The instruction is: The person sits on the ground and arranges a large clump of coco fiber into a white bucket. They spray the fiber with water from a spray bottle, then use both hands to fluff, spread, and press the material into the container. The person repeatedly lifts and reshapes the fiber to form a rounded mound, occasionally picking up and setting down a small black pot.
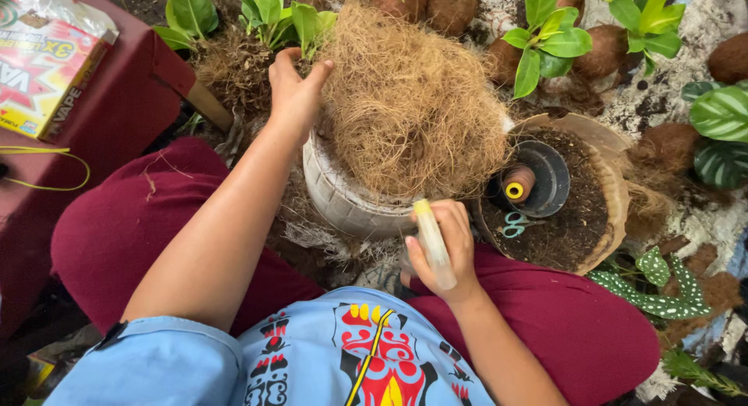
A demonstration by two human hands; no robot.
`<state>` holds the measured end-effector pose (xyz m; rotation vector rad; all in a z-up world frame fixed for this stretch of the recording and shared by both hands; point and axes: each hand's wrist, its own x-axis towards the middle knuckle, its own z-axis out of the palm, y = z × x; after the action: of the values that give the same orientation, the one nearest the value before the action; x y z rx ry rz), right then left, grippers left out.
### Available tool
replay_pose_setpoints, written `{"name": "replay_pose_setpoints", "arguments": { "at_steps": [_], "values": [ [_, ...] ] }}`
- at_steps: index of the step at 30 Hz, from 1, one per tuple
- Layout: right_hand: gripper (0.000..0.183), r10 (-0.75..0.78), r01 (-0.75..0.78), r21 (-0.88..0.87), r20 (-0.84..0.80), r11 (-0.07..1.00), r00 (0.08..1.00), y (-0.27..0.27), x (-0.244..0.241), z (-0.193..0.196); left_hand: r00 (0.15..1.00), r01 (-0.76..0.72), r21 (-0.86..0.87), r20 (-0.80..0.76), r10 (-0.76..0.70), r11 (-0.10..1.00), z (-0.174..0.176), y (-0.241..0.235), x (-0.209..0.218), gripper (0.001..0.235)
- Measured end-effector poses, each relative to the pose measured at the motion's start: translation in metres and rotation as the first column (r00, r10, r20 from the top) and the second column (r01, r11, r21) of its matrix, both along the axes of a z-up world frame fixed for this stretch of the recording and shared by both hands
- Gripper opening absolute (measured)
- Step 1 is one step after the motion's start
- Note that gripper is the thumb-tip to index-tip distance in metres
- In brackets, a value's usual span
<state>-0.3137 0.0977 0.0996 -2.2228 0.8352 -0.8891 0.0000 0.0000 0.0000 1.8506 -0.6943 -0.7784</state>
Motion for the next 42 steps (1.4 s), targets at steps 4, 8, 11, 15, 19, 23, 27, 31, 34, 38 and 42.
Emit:
{"name": "replay_pose_setpoints", "arguments": {
  "at_steps": [4, 8, 11, 15, 19, 23, 27, 31, 34, 38, 42],
  "values": [
    [0.024, 0.106, -0.105, 0.018, -0.120, 0.994, 0.987, 0.000, 0.001, -0.003, 0.999, 0.013, -0.049, 0.043, -0.011, 0.999, -0.006, 0.001, -0.001, 0.071],
    [0.023, 0.102, -0.097, 0.055, -0.114, 0.994, 0.988, 0.007, 0.010, -0.006, 0.999, -0.004, -0.051, 0.049, 0.006, 0.999, -0.009, 0.001, 0.003, 0.067],
    [0.030, 0.161, -0.160, 0.017, -0.054, 0.987, 0.986, 0.006, 0.013, -0.005, 0.998, -0.003, -0.048, 0.070, 0.006, 0.999, -0.011, 0.002, 0.005, 0.065],
    [0.023, 0.104, -0.097, 0.060, -0.133, 0.993, 0.986, 0.006, 0.008, -0.005, 0.996, 0.012, -0.067, 0.094, -0.006, 0.998, -0.012, 0.005, 0.007, 0.062],
    [0.024, -0.014, 0.006, -0.063, -0.114, 0.998, 0.993, 0.005, 0.000, -0.002, 0.994, 0.017, -0.106, 0.111, -0.005, 0.994, -0.010, 0.008, 0.006, 0.060],
    [0.030, -0.076, 0.076, -0.061, 0.000, 0.995, 0.997, 0.003, -0.003, 0.004, 0.992, 0.028, -0.105, 0.128, -0.014, 0.994, -0.005, 0.010, 0.004, 0.061],
    [0.027, 0.033, -0.034, -0.017, -0.052, 0.999, 0.998, -0.002, -0.004, 0.003, 0.992, 0.050, -0.059, 0.122, -0.042, 0.997, 0.001, 0.013, 0.002, 0.060],
    [0.028, 0.031, -0.028, 0.110, -0.025, 0.993, 0.999, 0.000, -0.001, 0.001, 0.979, 0.112, -0.076, 0.177, -0.097, 0.991, 0.007, 0.016, 0.002, 0.060],
    [0.031, 0.029, -0.029, 0.064, 0.009, 0.997, 1.000, -0.003, -0.001, 0.002, 0.974, 0.127, -0.084, 0.200, -0.108, 0.988, 0.009, 0.018, 0.001, 0.060],
    [0.034, -0.025, 0.021, 0.091, 0.047, 0.996, 0.999, -0.007, -0.009, -0.001, 0.968, 0.132, -0.064, 0.222, -0.115, 0.989, 0.008, 0.020, 0.000, 0.059],
    [0.029, -0.132, 0.141, 0.194, -0.058, 0.971, 0.990, -0.011, -0.025, -0.010, 0.962, 0.137, -0.060, 0.245, -0.119, 0.989, 0.006, 0.021, -0.002, 0.059]
  ]
}}
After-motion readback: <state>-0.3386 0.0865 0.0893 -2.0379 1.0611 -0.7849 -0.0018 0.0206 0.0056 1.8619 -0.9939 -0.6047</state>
